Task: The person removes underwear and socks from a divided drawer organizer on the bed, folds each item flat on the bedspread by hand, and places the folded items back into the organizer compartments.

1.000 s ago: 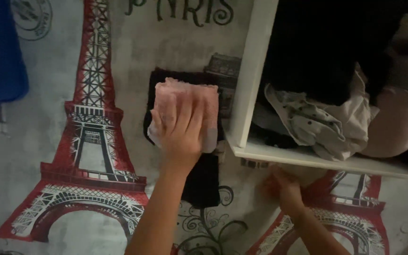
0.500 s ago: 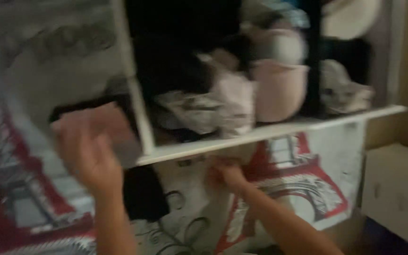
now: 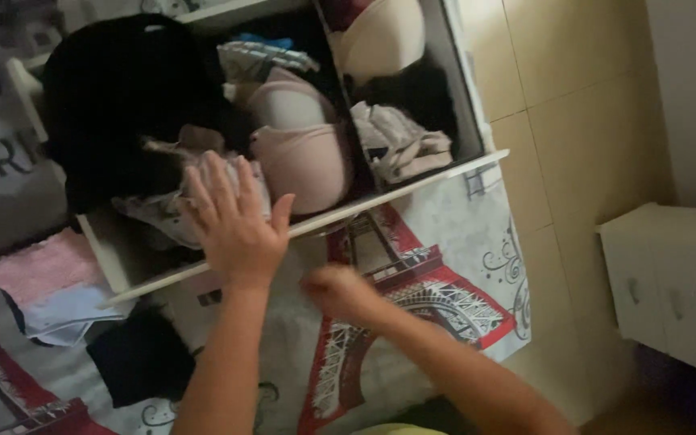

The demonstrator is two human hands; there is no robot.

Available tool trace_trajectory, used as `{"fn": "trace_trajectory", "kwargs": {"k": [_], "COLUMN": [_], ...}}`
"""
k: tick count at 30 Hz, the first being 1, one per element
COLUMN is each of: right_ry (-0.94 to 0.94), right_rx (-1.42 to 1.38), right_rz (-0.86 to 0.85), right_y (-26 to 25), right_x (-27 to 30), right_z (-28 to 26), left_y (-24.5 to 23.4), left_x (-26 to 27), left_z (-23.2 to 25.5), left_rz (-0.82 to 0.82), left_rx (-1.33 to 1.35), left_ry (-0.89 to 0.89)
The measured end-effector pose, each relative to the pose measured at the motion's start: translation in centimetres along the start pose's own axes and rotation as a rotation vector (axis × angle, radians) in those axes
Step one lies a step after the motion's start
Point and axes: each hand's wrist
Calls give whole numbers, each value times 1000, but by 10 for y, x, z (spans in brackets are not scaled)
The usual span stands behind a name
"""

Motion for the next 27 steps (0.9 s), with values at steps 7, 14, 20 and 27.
{"fn": "trace_trajectory", "kwargs": {"k": [7, 14, 20, 27], "right_ry": [-377, 133, -20, -311], "right_rx": [513, 471, -582, -1236], "right_rz": [586, 124, 429, 205], "right_y": [-235, -272, -321, -340], "right_x": [-80, -139, -102, -41], "right_z": [-24, -3, -103, -251], "left_y": [9, 16, 19, 43], "left_x": [6, 5, 7, 2], "left_z": [1, 0, -3, 20], "left_rz": [-72, -111, -78, -38], "left_rx": [-85, -64, -37, 620], "left_ry": [-118, -154, -151, -52]}}
Point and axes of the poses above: each hand's wrist, its own x-axis away from the middle knuckle, its own y-axis out of the palm, z = x × y, and after that the axes turned 15 degrees about -y, right-handed
